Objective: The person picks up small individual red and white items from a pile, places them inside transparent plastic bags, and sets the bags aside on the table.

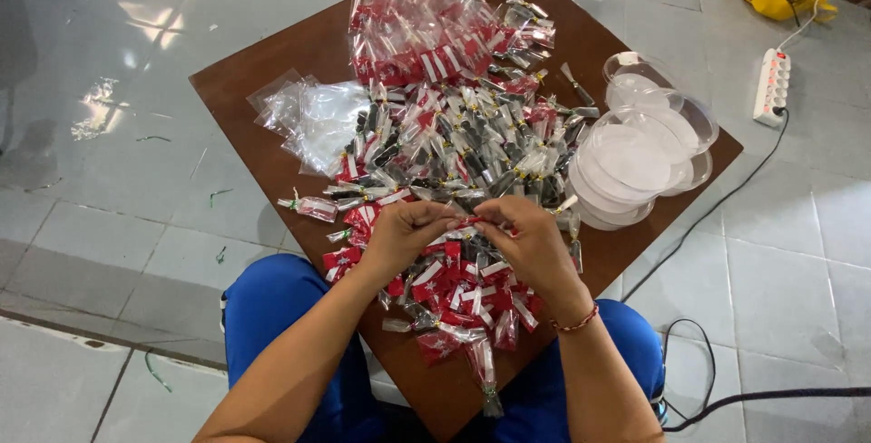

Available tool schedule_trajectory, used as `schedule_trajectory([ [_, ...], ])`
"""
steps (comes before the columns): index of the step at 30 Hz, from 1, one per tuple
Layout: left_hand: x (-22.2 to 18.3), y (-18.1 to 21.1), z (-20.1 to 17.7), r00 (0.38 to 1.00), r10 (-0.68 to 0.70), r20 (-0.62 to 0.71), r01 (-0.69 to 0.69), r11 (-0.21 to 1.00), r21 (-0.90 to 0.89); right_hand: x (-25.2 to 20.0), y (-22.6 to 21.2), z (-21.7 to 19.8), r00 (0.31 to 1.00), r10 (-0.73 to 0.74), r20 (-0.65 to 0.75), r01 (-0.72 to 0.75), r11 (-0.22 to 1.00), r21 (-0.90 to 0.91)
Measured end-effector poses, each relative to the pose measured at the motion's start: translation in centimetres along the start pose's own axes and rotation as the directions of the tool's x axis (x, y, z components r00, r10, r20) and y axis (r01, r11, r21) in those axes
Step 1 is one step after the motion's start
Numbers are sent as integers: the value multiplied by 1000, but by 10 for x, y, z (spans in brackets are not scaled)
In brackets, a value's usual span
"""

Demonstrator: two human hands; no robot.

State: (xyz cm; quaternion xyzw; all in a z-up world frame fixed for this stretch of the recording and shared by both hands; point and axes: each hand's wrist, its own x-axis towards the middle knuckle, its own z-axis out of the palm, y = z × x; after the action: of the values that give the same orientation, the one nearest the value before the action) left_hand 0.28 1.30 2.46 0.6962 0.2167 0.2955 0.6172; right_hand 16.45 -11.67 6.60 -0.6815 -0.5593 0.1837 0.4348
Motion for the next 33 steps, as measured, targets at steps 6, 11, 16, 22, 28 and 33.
schedule_trajectory([
  [6, -2, 5, 4, 1000, -19, -25, 19, 1000, 8, -3, 18, 4, 1000, -7, -7, 7, 997, -75],
  [11, -1, -1, 10, 999, -37, 0, 37, 999, 7, -5, 29, 10, 997, -3, 80, 19, 980, -196],
  [16, 0, -13, 11, 999, -43, 6, 43, 998, 45, -5, 37, 14, 992, -23, 123, 58, 955, -292],
  [22, 3, 5, 16, 999, -33, 2, 32, 999, 43, -7, 28, 4, 988, 18, 154, 16, 976, -219],
  [28, -2, 13, 12, 1000, -19, 19, 19, 1000, -1, -7, 19, 6, 988, -11, 156, 31, 991, -128],
  [33, -1, -17, 5, 999, 27, 37, -23, 995, -95, 0, 18, 14, 988, -83, 130, 94, 993, -76],
])
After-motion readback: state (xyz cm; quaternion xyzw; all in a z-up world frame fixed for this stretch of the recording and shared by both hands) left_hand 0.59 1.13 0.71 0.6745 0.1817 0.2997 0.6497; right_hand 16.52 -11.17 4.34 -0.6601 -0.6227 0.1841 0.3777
